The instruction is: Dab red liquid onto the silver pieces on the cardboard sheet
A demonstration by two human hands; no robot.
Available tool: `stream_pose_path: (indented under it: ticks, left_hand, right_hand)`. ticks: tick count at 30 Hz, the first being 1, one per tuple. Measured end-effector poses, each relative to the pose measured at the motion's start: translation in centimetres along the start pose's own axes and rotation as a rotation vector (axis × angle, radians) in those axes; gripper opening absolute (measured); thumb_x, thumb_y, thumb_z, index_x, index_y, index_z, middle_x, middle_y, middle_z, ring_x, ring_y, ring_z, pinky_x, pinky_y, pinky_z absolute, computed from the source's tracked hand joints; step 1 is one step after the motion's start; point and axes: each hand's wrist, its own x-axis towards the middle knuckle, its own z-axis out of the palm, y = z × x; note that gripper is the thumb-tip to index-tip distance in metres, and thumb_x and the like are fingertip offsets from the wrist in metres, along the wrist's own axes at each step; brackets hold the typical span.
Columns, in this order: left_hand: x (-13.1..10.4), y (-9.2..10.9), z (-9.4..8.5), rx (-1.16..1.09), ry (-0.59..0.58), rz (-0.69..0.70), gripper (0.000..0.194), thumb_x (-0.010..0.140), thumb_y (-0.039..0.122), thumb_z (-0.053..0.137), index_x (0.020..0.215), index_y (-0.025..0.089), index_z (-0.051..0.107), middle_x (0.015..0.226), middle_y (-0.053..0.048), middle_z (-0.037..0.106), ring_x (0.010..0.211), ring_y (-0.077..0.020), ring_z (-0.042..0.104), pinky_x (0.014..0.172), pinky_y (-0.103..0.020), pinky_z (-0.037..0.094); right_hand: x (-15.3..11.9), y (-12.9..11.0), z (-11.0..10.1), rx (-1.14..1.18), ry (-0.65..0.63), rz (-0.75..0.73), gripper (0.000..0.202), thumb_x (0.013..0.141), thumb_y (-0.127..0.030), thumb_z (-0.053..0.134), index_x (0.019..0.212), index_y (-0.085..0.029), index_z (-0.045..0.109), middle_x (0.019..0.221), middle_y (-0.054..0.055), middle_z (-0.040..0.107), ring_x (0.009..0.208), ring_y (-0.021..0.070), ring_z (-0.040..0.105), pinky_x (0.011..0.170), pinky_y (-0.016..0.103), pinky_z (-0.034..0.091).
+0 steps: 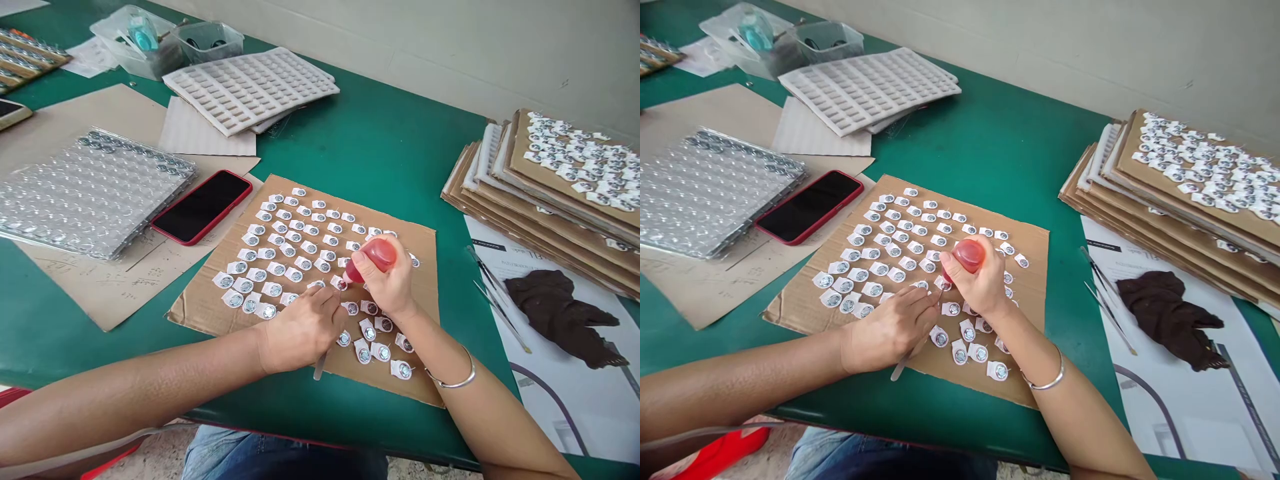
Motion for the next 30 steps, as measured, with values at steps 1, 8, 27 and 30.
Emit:
stream_pose_path:
  ticks: [1,8,27,30]
  left_hand:
    - [0.0,0.0,0.0,0.008,0.007,-0.001,0.013,0.079,0.005,0.048,0.071,0.012,0.053,0.072,-0.01,0.059,0.07,-0.0219,0.053,0.059,-0.033,0.045]
    - [0.18,0.06,-0.16,0.002,0.035,-0.014,0.012,0.079,0.004,0.047,0.071,0.013,0.052,0.071,-0.011,0.059,0.068,-0.0216,0.052,0.059,-0.033,0.046]
    - [0.25,-0.08,-0.21,-0.025,0.055,-0.039,0.012,0.081,0.006,0.048,0.072,0.014,0.051,0.07,-0.008,0.056,0.066,-0.0203,0.05,0.059,-0.032,0.046]
    - [0.29,-0.08,-0.14,-0.024,0.061,-0.036,0.012,0.08,0.006,0.048,0.071,0.013,0.052,0.07,-0.008,0.056,0.066,-0.0206,0.049,0.059,-0.033,0.046]
  right_hand:
    - [0.0,0.02,0.0,-0.002,0.002,0.005,0.024,0.073,-0.04,0.069,0.078,-0.021,0.056,0.071,-0.002,0.062,0.063,0.0137,0.059,0.059,0.029,0.05]
    - [-0.11,0.35,0.07,-0.004,0.02,0.029,0.025,0.072,-0.042,0.068,0.08,-0.022,0.055,0.071,-0.002,0.062,0.064,0.014,0.059,0.06,0.03,0.049]
    - [0.01,0.55,0.13,0.007,0.039,0.016,0.025,0.074,-0.042,0.068,0.08,-0.022,0.054,0.07,-0.002,0.062,0.062,0.0143,0.059,0.062,0.032,0.05]
    - [-0.05,0.56,0.11,0.023,0.025,0.027,0.026,0.074,-0.043,0.067,0.08,-0.022,0.054,0.07,-0.002,0.062,0.061,0.0142,0.059,0.06,0.032,0.05]
